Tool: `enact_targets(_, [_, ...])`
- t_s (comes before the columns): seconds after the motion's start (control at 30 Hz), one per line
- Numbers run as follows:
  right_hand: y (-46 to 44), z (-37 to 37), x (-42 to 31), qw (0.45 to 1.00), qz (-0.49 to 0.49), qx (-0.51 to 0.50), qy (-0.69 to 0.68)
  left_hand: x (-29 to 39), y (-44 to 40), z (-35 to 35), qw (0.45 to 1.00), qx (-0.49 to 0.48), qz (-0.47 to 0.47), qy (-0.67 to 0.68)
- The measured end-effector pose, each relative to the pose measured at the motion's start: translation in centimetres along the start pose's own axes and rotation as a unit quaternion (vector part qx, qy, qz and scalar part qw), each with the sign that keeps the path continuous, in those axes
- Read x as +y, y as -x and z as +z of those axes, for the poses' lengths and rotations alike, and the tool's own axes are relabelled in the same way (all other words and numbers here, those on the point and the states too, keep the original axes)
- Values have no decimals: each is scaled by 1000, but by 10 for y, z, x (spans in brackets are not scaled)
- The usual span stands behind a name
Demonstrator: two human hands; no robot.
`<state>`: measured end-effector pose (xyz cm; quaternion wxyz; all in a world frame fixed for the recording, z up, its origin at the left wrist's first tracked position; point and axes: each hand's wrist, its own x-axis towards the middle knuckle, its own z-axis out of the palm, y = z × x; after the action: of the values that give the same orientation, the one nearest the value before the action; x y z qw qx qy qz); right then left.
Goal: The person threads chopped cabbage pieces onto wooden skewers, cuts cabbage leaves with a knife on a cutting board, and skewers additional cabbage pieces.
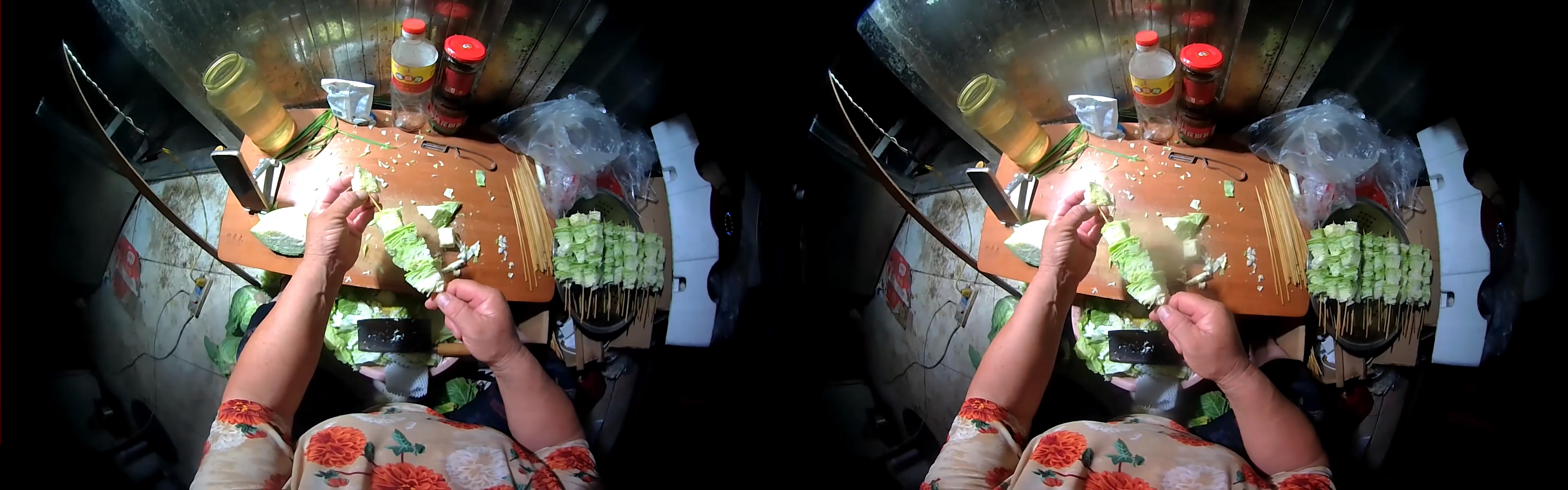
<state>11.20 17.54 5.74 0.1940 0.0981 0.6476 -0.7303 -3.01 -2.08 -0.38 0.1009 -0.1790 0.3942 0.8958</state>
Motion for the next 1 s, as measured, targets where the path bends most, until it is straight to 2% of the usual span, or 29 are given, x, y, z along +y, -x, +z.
enact_targets(0.1, [-1,-1,-1,1000,5,2,8,0,-1,-1,1000,-26,8,-7])
enact_targets(0.17, [-1,-1,-2,999,24,14,18,-2,0,1,993,-62,74,-64])
enact_targets(0.4, [-1,2,9,1000,1,17,-19,0,4,6,993,-40,59,-92])
enact_targets(0.5, [0,4,12,1000,-10,23,-11,1,7,6,988,-63,57,-131])
enact_targets(0.6, [0,3,11,1000,-6,20,-13,2,5,2,978,-87,94,-163])
enact_targets(0.77, [3,1,6,998,5,0,-67,5,9,4,956,-156,118,-218])
enact_targets(0.87, [4,-1,5,996,19,1,-92,9,12,6,966,-176,91,-163])
enact_targets(1.0, [4,0,8,993,20,-3,-114,6,16,8,962,-190,78,-179])
